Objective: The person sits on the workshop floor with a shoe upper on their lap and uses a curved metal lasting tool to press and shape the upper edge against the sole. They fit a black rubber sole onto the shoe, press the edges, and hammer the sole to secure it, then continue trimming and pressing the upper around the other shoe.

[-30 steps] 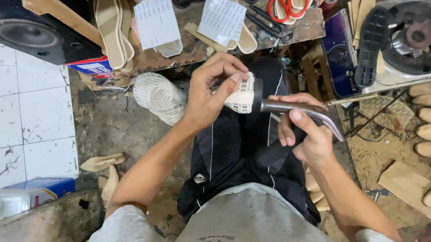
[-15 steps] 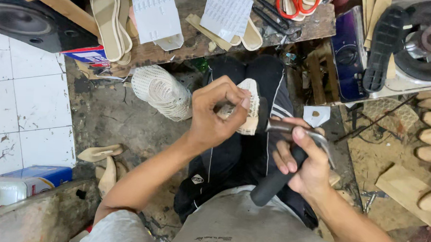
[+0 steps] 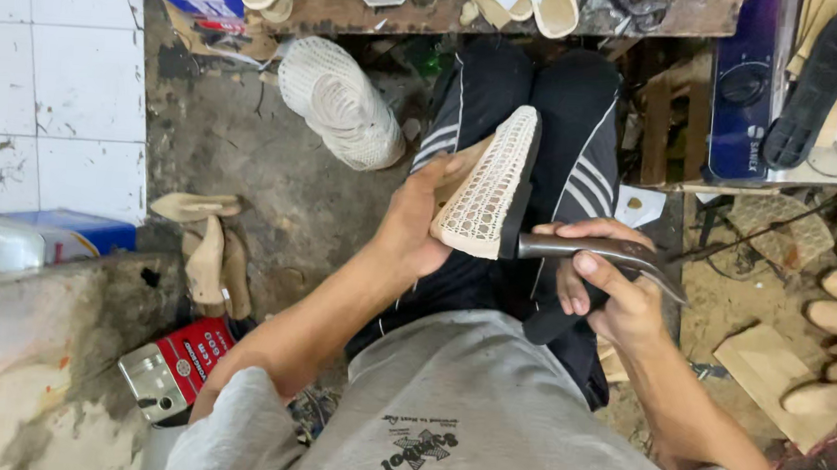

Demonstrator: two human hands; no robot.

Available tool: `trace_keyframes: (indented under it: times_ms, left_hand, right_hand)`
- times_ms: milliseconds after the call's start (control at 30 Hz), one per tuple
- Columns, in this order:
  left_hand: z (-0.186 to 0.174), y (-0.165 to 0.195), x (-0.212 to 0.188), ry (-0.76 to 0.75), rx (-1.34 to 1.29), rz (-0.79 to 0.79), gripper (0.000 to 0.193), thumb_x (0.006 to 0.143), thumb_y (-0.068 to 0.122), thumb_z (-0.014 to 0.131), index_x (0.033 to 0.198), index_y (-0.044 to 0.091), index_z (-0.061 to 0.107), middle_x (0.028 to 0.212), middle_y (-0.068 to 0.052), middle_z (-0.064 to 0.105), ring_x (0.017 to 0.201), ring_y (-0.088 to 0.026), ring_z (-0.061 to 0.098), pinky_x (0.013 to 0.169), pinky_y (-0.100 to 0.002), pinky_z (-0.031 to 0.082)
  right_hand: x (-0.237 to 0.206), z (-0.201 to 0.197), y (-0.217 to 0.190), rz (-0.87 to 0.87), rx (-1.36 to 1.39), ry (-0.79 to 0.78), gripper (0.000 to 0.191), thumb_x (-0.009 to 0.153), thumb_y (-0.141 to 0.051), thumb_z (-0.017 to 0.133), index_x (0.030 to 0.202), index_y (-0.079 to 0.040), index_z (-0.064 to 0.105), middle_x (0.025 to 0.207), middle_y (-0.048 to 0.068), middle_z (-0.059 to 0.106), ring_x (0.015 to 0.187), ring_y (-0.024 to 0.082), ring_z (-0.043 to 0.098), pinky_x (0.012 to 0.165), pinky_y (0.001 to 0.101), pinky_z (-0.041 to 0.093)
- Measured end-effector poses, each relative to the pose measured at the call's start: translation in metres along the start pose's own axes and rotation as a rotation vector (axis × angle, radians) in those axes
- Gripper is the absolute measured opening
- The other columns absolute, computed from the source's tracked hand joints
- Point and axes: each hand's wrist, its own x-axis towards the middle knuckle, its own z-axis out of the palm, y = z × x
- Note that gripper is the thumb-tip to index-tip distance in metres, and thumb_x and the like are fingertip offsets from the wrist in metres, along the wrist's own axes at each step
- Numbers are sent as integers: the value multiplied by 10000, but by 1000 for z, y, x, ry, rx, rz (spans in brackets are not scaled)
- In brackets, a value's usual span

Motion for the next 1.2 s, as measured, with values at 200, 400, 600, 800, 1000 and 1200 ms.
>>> trace_keyframes:
  times_ms: [200, 400, 600, 800, 1000, 1200]
  left_hand:
    - [-46, -45, -12, -120, 48, -188, 352, 1020, 181, 633, 1340, 51, 563, 1185, -72, 690, 1060, -170, 692, 911, -362, 586]
    - [-48, -91, 1, -83, -24, -187, 417, 943, 185, 709, 1327, 124, 555, 1160, -31, 679, 1041, -161, 690, 875, -374, 593]
    - [-68, -124, 24, -19, 36, -19, 445, 927, 126, 764, 1315, 17, 575, 1154, -82, 691, 1019, -186, 684, 874, -378, 569]
    - [-88, -139, 38, -2, 88, 62, 452, 918, 47, 753, 1324, -5, 563, 1195, -106, 702, 1078, -162, 696, 970, -304, 558]
    - [-93, -147, 41, 50, 106, 62, 492, 891, -21, 746, 1335, 6, 538, 1176, -94, 691, 1024, -165, 697, 892, -303, 574]
    - [-94, -146, 38, 57, 109, 59, 490, 892, -48, 744, 1334, -4, 536, 1167, -96, 691, 1008, -169, 697, 867, -305, 591]
  right_hand:
    - [-47, -30, 20, 176, 221, 109, 286, 1018, -83, 638, 1260, 64, 597, 1329, 328, 637, 551, 139, 525, 505, 289, 452]
    - [-62, -32, 18, 253, -11, 357, 309, 1031, -101, 612, 1291, 65, 600, 1118, 264, 661, 534, 127, 501, 485, 295, 445]
    - [-44, -22, 10, 360, -466, 354, 278, 960, -83, 673, 1199, 56, 703, 927, 158, 737, 490, 88, 505, 449, 246, 428]
    - [-24, -13, 4, 382, -707, 327, 282, 920, -100, 684, 1165, 39, 696, 1091, 102, 769, 516, 74, 557, 451, 238, 467]
    - [-13, -16, 8, 432, -534, 451, 270, 936, -142, 673, 1172, -12, 690, 1100, 77, 782, 483, 77, 543, 432, 236, 463]
    - [-8, -11, 12, 355, -623, 498, 261, 961, -137, 671, 1186, -7, 689, 1098, 86, 764, 479, 79, 572, 405, 228, 483]
